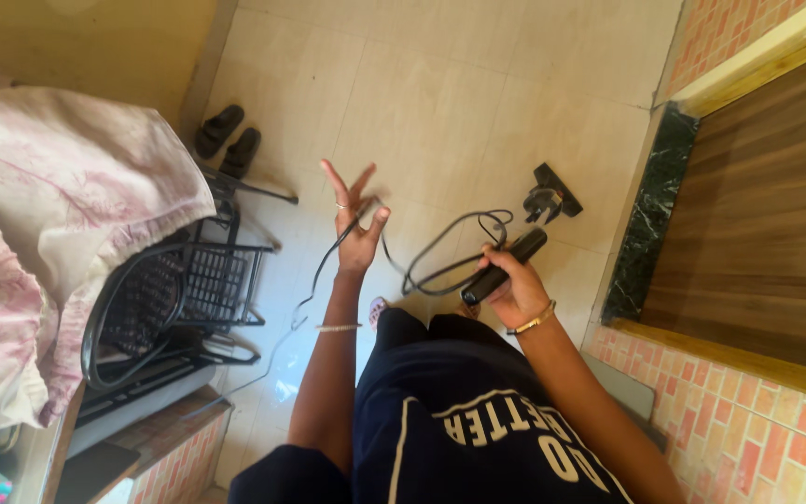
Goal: The person vacuums a tiled floor using a corded stick vacuum cleaner. They move the vacuum head back and forth across the floor while managing the power cord with their left hand to prevent tangling. The person navigates around a portable air cooler and a metal rack covered with a cloth.
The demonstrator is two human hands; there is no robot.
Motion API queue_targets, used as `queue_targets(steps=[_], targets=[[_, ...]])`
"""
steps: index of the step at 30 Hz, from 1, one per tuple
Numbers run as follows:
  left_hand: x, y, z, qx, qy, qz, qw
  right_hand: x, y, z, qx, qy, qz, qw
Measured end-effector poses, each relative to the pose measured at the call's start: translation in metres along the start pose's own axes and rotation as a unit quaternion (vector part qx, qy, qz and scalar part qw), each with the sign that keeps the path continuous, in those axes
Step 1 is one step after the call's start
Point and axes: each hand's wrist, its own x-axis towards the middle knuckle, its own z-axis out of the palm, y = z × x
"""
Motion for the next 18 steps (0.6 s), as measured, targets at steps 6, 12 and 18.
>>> queue_targets(steps=[6,12,18], targets=[[0.010,-0.011,-0.080,-0.447,0.135,-0.135,0.874,-0.007,-0.011,-0.007,0.021,-0.006,-0.026,0.999],[-0.035,-0.036,-0.011,-0.056,-0.388,-0.373,0.841,0.002,-0.011,-0.008,-0.010,-0.029,-0.014,0.999],[-0.013,0.013,0.063,0.126,-0.438,-0.194,0.869,0.018,-0.008,0.001,-0.020,-0.038,-0.009,0.999]])
